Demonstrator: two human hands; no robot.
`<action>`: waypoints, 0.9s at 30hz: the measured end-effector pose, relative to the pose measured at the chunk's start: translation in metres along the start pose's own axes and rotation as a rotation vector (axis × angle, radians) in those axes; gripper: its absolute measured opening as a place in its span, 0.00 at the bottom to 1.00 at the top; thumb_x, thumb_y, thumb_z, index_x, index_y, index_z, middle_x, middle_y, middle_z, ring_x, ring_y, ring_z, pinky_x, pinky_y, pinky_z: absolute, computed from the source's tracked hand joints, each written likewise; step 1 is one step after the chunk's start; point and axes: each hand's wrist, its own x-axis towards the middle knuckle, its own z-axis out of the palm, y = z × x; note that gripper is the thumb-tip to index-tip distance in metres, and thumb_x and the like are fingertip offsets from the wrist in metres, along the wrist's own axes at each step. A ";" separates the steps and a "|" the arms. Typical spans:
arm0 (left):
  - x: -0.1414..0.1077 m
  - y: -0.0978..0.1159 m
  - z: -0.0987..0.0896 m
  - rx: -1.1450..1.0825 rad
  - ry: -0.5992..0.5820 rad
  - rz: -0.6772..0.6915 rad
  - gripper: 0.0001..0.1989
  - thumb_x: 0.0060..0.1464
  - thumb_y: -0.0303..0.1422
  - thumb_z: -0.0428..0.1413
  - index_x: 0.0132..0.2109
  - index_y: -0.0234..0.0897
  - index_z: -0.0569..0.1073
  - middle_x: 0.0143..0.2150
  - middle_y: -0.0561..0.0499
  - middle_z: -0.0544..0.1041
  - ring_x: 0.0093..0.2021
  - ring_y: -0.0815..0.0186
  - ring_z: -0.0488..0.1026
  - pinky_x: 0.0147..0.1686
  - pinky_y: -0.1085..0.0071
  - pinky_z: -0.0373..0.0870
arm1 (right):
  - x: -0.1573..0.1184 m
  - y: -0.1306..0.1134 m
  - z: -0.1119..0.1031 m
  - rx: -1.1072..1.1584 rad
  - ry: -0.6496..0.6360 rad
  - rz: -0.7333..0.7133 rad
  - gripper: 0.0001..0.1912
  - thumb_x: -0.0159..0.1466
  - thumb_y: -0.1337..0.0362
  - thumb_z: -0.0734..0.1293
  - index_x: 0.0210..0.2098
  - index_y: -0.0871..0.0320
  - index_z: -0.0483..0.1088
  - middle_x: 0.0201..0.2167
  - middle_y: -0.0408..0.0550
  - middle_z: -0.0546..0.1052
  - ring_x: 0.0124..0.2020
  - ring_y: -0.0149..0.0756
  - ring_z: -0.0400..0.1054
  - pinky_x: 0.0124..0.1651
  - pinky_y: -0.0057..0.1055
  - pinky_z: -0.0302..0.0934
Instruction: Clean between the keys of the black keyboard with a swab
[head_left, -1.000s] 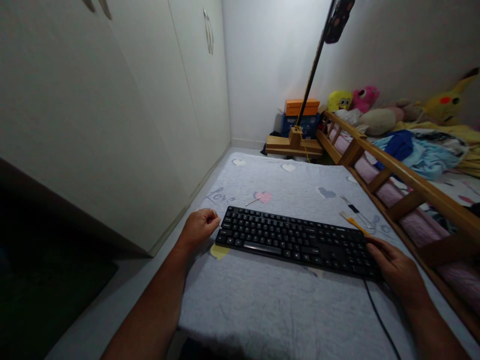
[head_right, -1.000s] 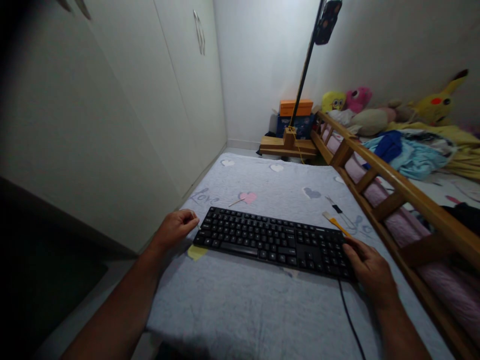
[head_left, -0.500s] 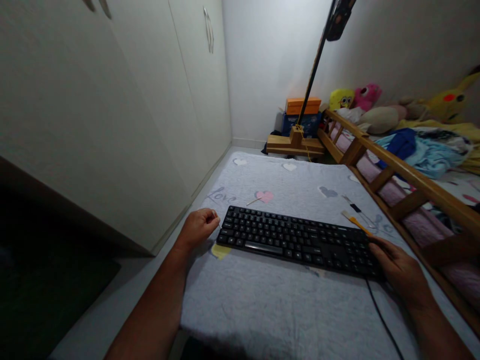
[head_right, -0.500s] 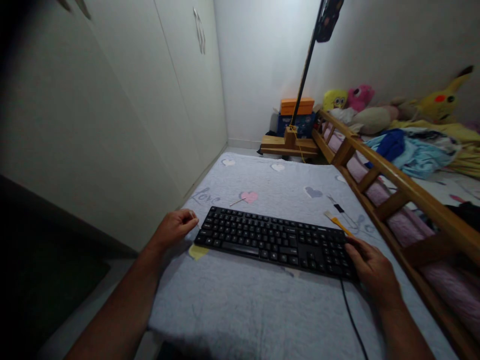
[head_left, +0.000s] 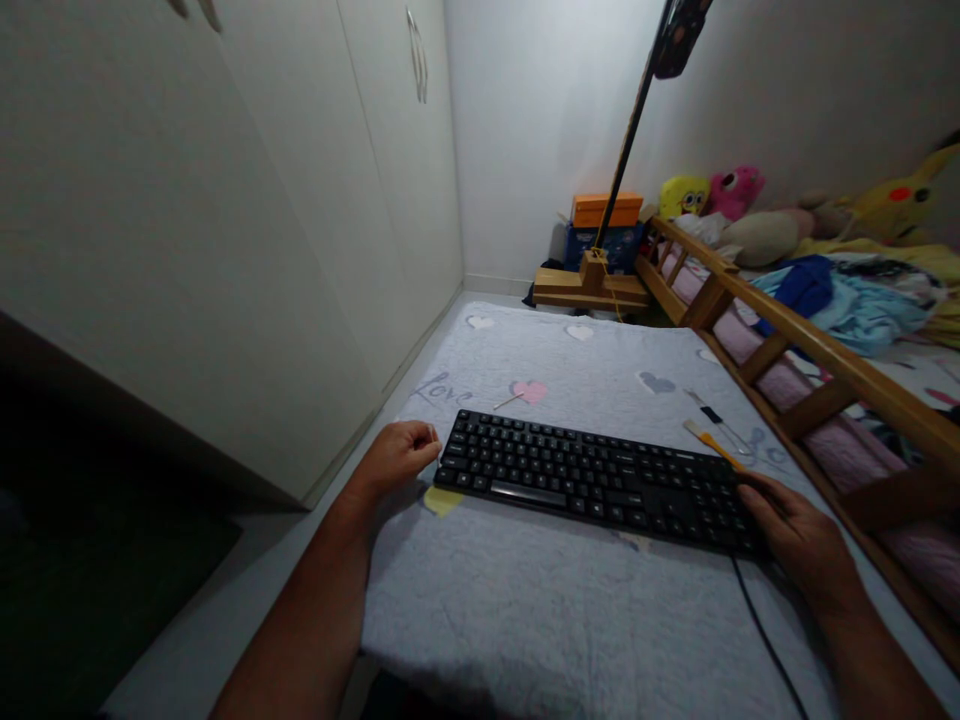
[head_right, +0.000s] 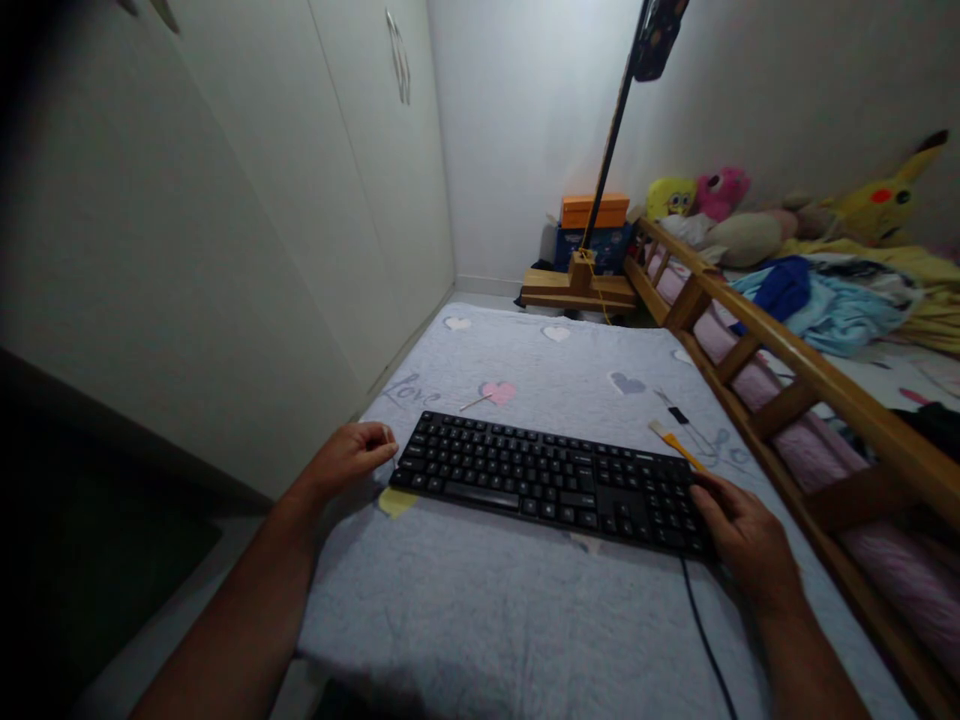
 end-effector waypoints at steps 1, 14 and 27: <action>0.000 0.000 0.000 -0.014 -0.001 0.001 0.12 0.47 0.38 0.53 0.23 0.35 0.71 0.20 0.55 0.66 0.24 0.68 0.63 0.26 0.73 0.57 | 0.000 -0.001 0.000 0.001 -0.002 0.004 0.29 0.58 0.41 0.63 0.46 0.56 0.78 0.46 0.54 0.81 0.50 0.57 0.74 0.56 0.50 0.65; 0.001 0.006 0.005 -0.102 -0.051 0.031 0.12 0.48 0.39 0.55 0.25 0.35 0.73 0.21 0.54 0.69 0.24 0.68 0.65 0.26 0.73 0.59 | 0.001 0.002 0.001 -0.009 0.009 -0.023 0.28 0.58 0.42 0.63 0.45 0.56 0.78 0.43 0.53 0.81 0.48 0.57 0.75 0.55 0.50 0.66; -0.001 0.014 0.012 -0.148 -0.083 0.055 0.12 0.49 0.39 0.56 0.27 0.34 0.75 0.23 0.51 0.73 0.25 0.67 0.68 0.28 0.72 0.62 | 0.000 -0.001 0.001 -0.023 0.039 -0.057 0.27 0.59 0.41 0.63 0.44 0.54 0.78 0.43 0.53 0.82 0.46 0.56 0.76 0.51 0.48 0.68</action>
